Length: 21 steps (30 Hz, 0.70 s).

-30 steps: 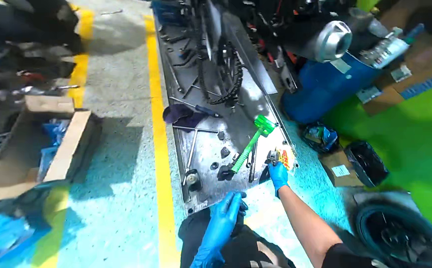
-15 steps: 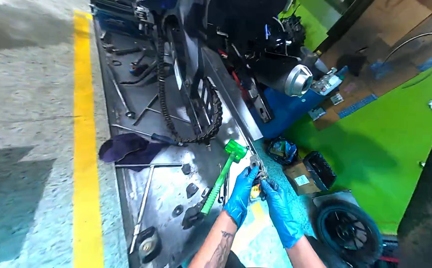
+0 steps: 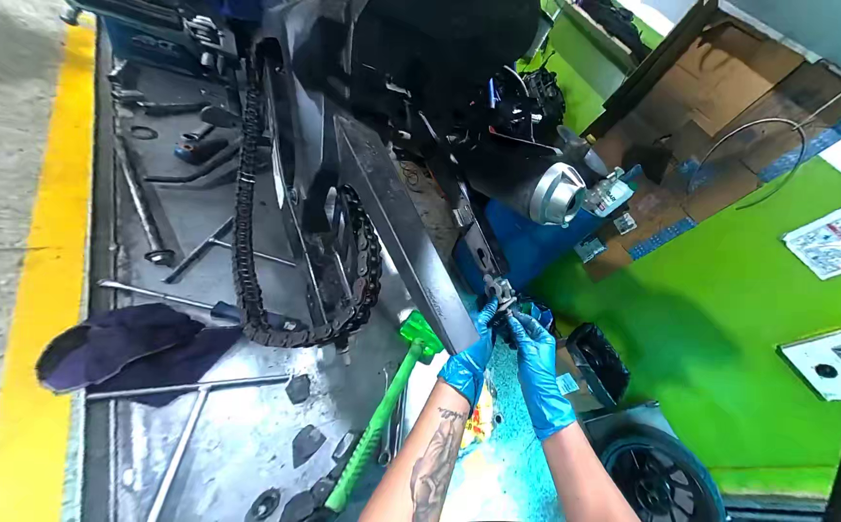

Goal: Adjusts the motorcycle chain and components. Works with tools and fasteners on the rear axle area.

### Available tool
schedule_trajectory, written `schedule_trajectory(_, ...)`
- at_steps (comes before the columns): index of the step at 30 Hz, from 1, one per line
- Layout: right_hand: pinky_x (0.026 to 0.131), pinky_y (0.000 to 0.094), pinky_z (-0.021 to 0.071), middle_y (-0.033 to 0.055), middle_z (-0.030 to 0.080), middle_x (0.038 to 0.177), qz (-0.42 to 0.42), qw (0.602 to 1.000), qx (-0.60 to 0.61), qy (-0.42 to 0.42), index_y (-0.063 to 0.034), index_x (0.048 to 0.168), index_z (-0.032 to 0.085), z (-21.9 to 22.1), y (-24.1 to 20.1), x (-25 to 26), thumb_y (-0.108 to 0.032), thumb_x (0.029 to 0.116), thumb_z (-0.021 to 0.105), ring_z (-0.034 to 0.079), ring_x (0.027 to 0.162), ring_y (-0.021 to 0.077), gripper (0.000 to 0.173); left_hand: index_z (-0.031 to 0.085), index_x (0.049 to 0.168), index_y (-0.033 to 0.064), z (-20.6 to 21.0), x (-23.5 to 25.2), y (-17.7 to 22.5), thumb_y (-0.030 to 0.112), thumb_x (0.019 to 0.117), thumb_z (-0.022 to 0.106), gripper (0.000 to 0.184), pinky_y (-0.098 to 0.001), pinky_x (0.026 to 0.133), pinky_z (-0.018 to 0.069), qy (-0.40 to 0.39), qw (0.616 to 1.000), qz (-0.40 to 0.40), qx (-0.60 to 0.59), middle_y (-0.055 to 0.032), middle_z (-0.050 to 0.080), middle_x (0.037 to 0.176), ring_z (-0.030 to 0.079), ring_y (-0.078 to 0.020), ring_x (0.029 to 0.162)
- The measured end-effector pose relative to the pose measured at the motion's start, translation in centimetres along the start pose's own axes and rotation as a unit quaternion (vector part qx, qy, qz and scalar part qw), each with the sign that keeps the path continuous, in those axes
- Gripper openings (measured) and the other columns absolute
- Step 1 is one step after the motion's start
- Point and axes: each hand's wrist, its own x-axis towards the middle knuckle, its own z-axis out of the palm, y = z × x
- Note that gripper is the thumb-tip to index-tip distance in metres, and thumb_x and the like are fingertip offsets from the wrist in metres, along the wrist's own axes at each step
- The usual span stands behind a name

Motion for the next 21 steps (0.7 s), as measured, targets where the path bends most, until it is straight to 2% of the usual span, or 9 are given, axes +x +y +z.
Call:
schedule_trajectory(2, 0.063, 0.0230, 0.0547, 0.0077, 0.072, 0.085, 0.011, 1.000, 0.005, -0.009, 0.0054, 0.108, 0.072, 0.1, 0.3, 0.4, 0.001, 0.0967, 0.064, 0.064, 0.068, 0.0088, 0.014, 0.051, 0.140, 0.0024, -0.4, 0.2, -0.5, 0.014, 0.1073, 0.051, 0.034, -0.0343, 0.091, 0.0547, 0.010, 1.000, 0.016, 0.002, -0.0117, 0.065, 0.120, 0.065, -0.0167, 0.102)
schedule_trajectory(5, 0.065, 0.0234, 0.0568, 0.0085, 0.072, 0.085, -0.004, 1.000, 0.021, -0.012, 0.0071, 0.110, 0.071, -0.8, 1.0, 0.2, 0.003, 0.0964, 0.062, 0.066, 0.068, 0.0095, 0.016, 0.055, 0.138, 0.0020, -0.8, 0.0, -1.1, 0.010, 0.1041, 0.057, 0.035, -0.0353, 0.093, 0.0563, -0.015, 0.999, 0.042, 0.012, -0.0118, 0.067, 0.121, 0.067, -0.0183, 0.104)
schedule_trajectory(8, 0.066, 0.0220, 0.0570, 0.0069, 0.072, 0.083, -0.008, 1.000, 0.004, -0.002, 0.0075, 0.107, 0.070, -1.3, 0.8, -0.3, 0.004, 0.0959, 0.062, 0.066, 0.068, 0.0075, 0.014, 0.054, 0.136, -0.0003, -0.1, -0.5, -1.1, 0.005, 0.1045, 0.053, 0.032, -0.0349, 0.091, 0.0561, -0.021, 0.999, 0.026, 0.004, -0.0124, 0.066, 0.118, 0.066, -0.0176, 0.101)
schedule_trajectory(12, 0.066, 0.0231, 0.0565, 0.0078, 0.072, 0.084, 0.007, 1.000, 0.012, -0.017, 0.0073, 0.108, 0.071, -0.7, 1.1, 0.7, 0.005, 0.0954, 0.063, 0.065, 0.068, 0.0087, 0.014, 0.053, 0.139, 0.0010, 0.0, 0.6, -1.1, 0.007, 0.1051, 0.054, 0.034, -0.0361, 0.095, 0.0522, 0.034, 0.999, 0.017, 0.013, -0.0144, 0.063, 0.125, 0.063, -0.0193, 0.107)
schedule_trajectory(14, 0.063, 0.0222, 0.0562, 0.0077, 0.071, 0.081, 0.008, 0.999, 0.023, -0.020, 0.0086, 0.107, 0.070, -0.2, 1.4, 1.0, 0.006, 0.0953, 0.062, 0.064, 0.066, 0.0082, 0.014, 0.053, 0.140, 0.0017, -0.9, 1.5, -1.4, 0.009, 0.1047, 0.055, 0.037, -0.0376, 0.096, 0.0529, 0.023, 0.999, 0.031, 0.030, -0.0151, 0.064, 0.127, 0.064, -0.0206, 0.110)
schedule_trajectory(16, 0.064, 0.0227, 0.0572, 0.0083, 0.071, 0.080, -0.002, 0.999, 0.032, -0.016, 0.0095, 0.105, 0.070, 0.0, 1.2, 0.9, 0.007, 0.0943, 0.063, 0.065, 0.066, 0.0085, 0.013, 0.053, 0.140, 0.0004, -1.1, 1.4, -1.1, 0.010, 0.1056, 0.054, 0.036, -0.0350, 0.090, 0.0560, 0.020, 0.998, 0.036, 0.040, -0.0150, 0.066, 0.123, 0.067, -0.0192, 0.104)
schedule_trajectory(17, 0.064, 0.0228, 0.0578, 0.0080, 0.072, 0.081, -0.015, 0.999, 0.029, -0.011, 0.0091, 0.104, 0.071, 0.1, 0.6, 0.8, 0.007, 0.0934, 0.063, 0.066, 0.066, 0.0083, 0.013, 0.053, 0.139, -0.0006, 0.2, 0.3, 0.4, 0.010, 0.1071, 0.050, 0.034, -0.0324, 0.087, 0.0557, 0.038, 0.998, 0.014, 0.046, -0.0144, 0.066, 0.120, 0.066, -0.0174, 0.100)
schedule_trajectory(19, 0.066, 0.0222, 0.0579, 0.0063, 0.073, 0.082, -0.036, 0.999, 0.001, -0.001, 0.0067, 0.103, 0.072, 0.5, -0.9, 0.7, 0.005, 0.0931, 0.065, 0.067, 0.068, 0.0073, 0.012, 0.052, 0.137, -0.0006, 3.7, -2.4, 4.4, 0.009, 0.1099, 0.041, 0.031, -0.0296, 0.089, 0.0501, 0.074, 0.995, -0.056, 0.043, -0.0115, 0.062, 0.116, 0.061, -0.0151, 0.097)
schedule_trajectory(21, 0.065, 0.0231, 0.0571, 0.0067, 0.072, 0.082, -0.041, 0.999, -0.008, -0.001, 0.0052, 0.104, 0.072, 0.4, -1.6, 0.9, 0.003, 0.0945, 0.066, 0.065, 0.066, 0.0086, 0.012, 0.056, 0.130, -0.0030, 1.8, -1.3, 1.9, 0.009, 0.1092, 0.044, 0.027, -0.0302, 0.086, 0.0550, 0.024, 0.999, 0.009, 0.031, -0.0118, 0.066, 0.111, 0.065, -0.0151, 0.095)
